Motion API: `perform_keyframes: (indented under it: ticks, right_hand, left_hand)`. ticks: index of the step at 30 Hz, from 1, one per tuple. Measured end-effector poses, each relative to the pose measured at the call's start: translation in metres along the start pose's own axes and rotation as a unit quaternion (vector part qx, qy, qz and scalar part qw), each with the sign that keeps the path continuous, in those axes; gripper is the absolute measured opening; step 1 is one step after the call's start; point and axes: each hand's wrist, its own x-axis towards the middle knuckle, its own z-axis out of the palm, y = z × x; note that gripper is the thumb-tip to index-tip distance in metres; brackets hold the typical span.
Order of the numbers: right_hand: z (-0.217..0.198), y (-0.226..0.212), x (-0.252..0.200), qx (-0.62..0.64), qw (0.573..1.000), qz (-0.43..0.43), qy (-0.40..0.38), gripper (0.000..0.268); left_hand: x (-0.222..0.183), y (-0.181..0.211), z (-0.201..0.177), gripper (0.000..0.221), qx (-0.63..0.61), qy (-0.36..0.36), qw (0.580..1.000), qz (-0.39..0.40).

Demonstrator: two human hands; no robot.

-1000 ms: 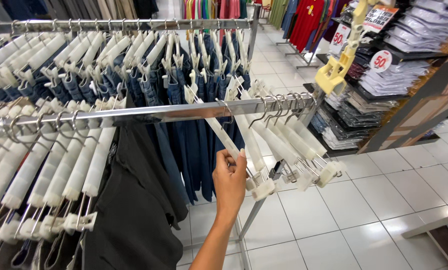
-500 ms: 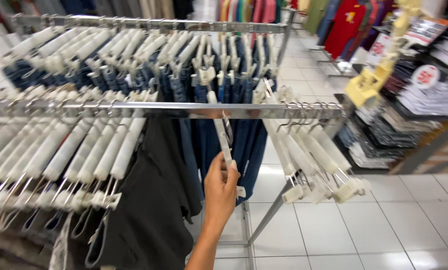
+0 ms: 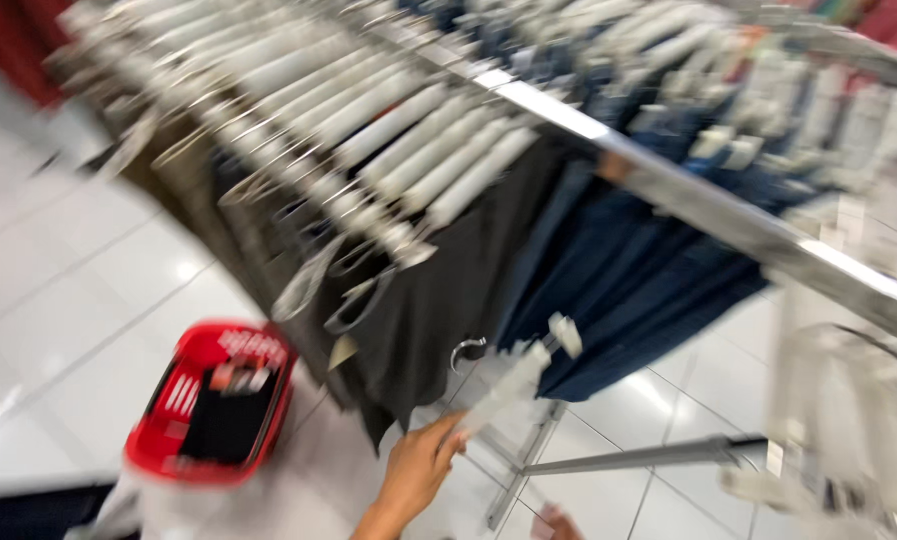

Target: The person takes pants from a red shopping basket, secures them to a white clip hanger, and places the hanger onto a clothing rack. They handle items from the basket, attaching each to a hanger and hanging them between existing items on the rack.

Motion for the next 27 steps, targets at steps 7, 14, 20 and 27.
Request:
perform_keyframes:
  ticks: [7, 14, 20, 27]
  right_hand:
    - [0.164, -0.15, -0.129, -0.186, 0.958, -0.054, -0.214, 0.07]
    - [0.29, -0.114, -0.177, -0.599, 0.733, -0.092, -0.309, 0.041]
    - [0.375, -0.07, -0.211, -0.569, 0.761, -0.148, -0.274, 0.042]
    - [0.448, -0.034, -0.231, -0.658, 0.605, -0.325, -0.308, 0.027]
  left_hand:
    - [-0.126, -0.081, -0.032, 0.014, -0.041, -0.119, 0.977, -0.174]
    - [-0.209, -0.139, -0.002, 0.023, -0.289, 0.054, 0.928, -0.229]
    - [-0.234, -0.172, 0.007, 0.026, -0.294, 0.373, 0.769, -0.429]
    - [-0.237, -0.252, -0.02, 0.02, -0.274, 0.514, 0.744, -0.327]
